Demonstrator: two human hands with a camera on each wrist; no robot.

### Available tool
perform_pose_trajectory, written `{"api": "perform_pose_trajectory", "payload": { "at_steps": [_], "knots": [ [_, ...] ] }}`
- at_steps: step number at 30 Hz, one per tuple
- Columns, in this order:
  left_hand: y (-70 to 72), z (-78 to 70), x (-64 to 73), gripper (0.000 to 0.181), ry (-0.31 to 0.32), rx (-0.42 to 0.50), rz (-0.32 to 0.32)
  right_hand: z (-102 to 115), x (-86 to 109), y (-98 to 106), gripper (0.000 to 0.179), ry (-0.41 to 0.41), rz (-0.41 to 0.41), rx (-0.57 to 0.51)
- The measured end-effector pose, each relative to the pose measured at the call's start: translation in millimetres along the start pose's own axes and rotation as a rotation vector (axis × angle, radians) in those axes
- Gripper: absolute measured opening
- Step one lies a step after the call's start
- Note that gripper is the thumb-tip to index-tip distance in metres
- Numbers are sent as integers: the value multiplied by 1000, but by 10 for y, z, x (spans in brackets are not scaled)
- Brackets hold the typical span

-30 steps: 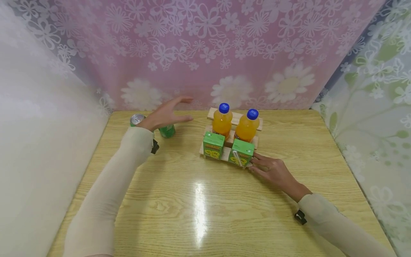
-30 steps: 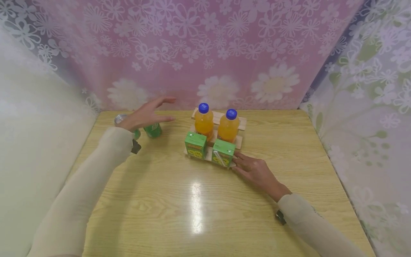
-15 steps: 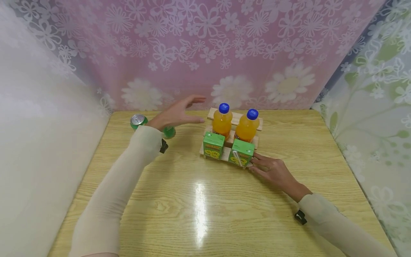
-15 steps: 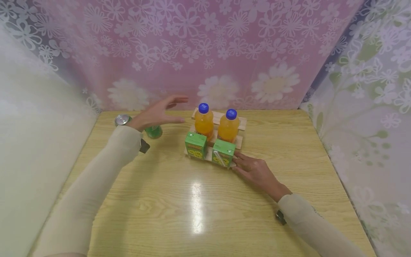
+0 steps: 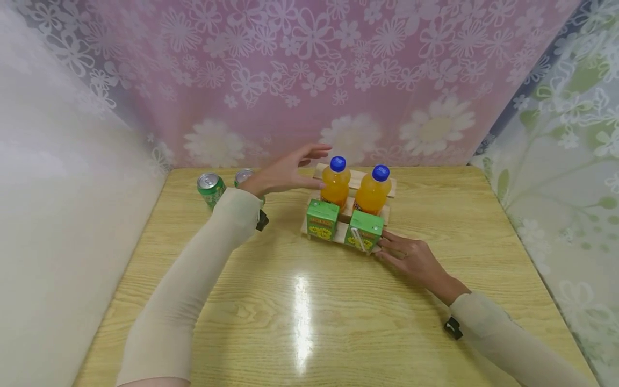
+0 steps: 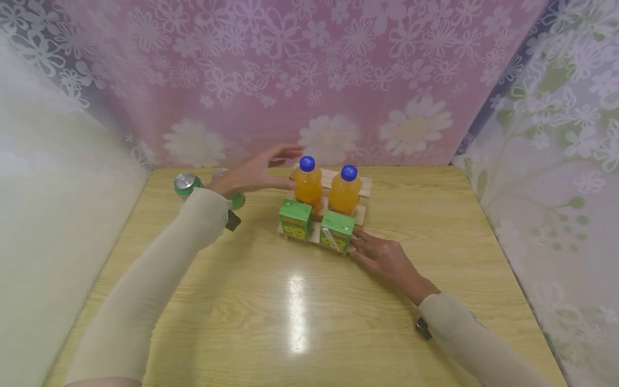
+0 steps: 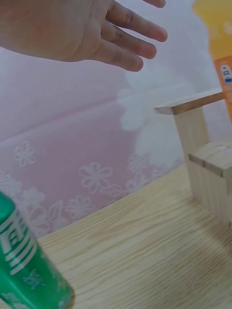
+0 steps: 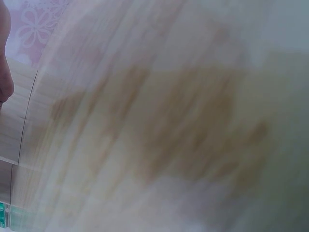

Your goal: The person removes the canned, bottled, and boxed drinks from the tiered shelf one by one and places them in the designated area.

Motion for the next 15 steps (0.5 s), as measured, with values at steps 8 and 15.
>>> {"api": "perform_pose_trajectory", "payload": {
  "at_steps": [8, 15],
  "knots": [
    [-114, -58, -76, 91, -24, 29, 7, 13, 4, -4, 42, -5, 11, -2],
    [-182, -75, -99, 84, -56, 65, 21, 7, 4, 11, 42, -7, 7, -3]
  ]
}}
Point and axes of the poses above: each hand's wrist, its own x-axis away from the middle knuckle, its own y-axis out of the back of the hand, z = x × y, the point moved 10 cm from there along -x, towards the middle knuckle, and after that the axes turned 3 degrees about -y, right-handed, at the moved point
